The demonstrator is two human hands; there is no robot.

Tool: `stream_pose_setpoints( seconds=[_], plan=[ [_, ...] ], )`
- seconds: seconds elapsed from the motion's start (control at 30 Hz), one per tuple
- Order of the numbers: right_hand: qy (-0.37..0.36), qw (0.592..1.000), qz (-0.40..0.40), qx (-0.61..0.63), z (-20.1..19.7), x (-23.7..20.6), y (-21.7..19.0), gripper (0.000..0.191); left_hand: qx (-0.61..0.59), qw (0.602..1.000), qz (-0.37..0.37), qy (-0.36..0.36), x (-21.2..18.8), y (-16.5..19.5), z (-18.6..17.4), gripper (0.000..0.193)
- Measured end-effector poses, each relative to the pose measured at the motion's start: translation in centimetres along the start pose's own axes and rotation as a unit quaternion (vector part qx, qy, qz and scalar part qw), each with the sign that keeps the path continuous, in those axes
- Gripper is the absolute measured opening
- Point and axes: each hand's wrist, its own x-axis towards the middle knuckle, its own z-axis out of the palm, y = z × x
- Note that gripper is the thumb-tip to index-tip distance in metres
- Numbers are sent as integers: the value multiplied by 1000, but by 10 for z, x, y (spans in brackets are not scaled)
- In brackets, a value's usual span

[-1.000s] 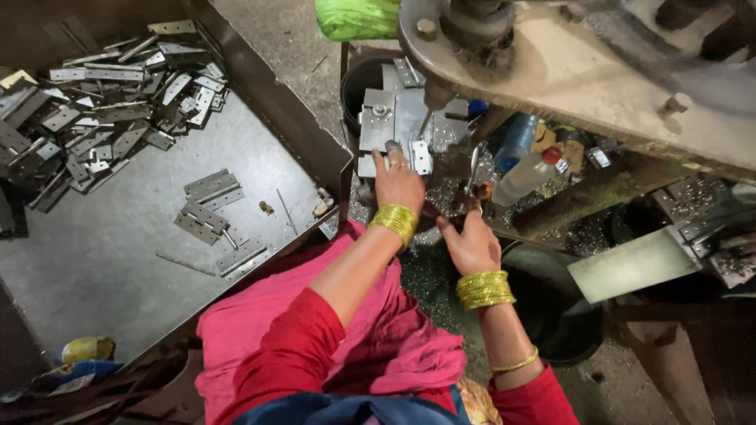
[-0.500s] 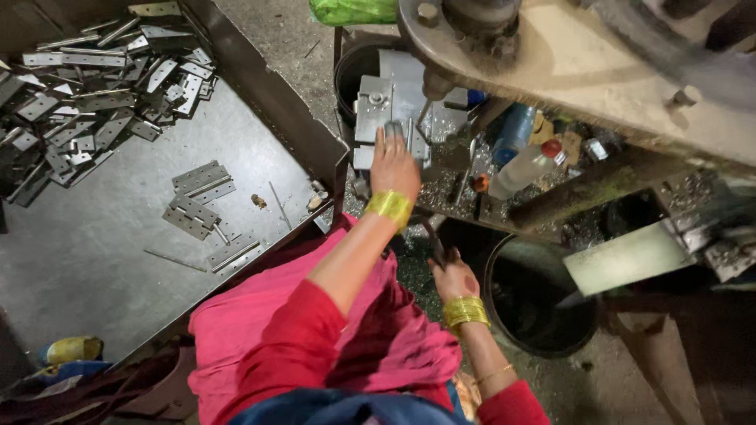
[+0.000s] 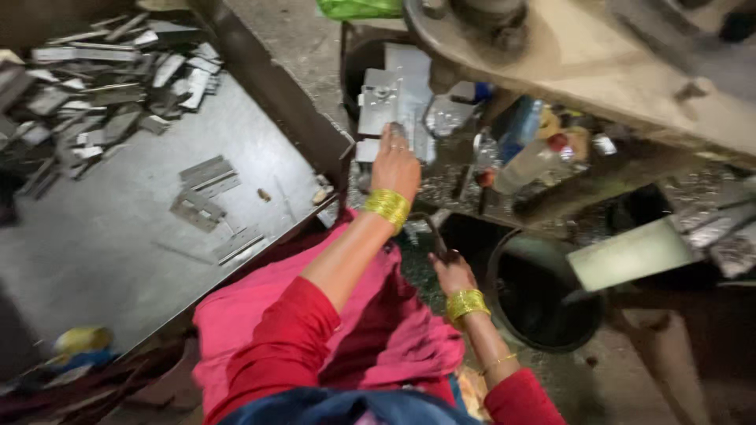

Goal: The person repeatedly picks up small metal parts from a tray, places them into a metal jig, and strikes them with a hammer. After each strike, the person removes the part and places it back into the tray before repeating the process.

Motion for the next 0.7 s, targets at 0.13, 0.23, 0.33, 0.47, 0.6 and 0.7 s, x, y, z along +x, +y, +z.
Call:
stream_pose_setpoints(
  seconds=[0.13, 0.23, 0.33, 0.47, 0.6, 0.7],
  plan=[
    [-37, 999, -10, -21, -4, 5, -2, 57, -27, 999, -26, -27, 15, -2, 4, 33],
    [-6, 1000, -2, 13, -8, 3, -3, 55, -96, 993, -60, -37, 22, -1, 10, 33],
    [40, 999, -18, 29, -9, 0, -4, 52, -87, 993, -67, 41, 25, -2, 14, 34],
    [-73, 996, 54, -3, -5, 4, 0, 51, -43, 988, -38, -147, 39, -11, 10, 30],
    [-34, 999, -7, 14, -1, 15, 6, 54, -1, 990, -59, -131, 50, -16, -2, 35],
    [56, 996, -68, 23, 3, 16, 11, 56, 2, 990, -59, -128, 42, -16, -8, 40]
  ],
)
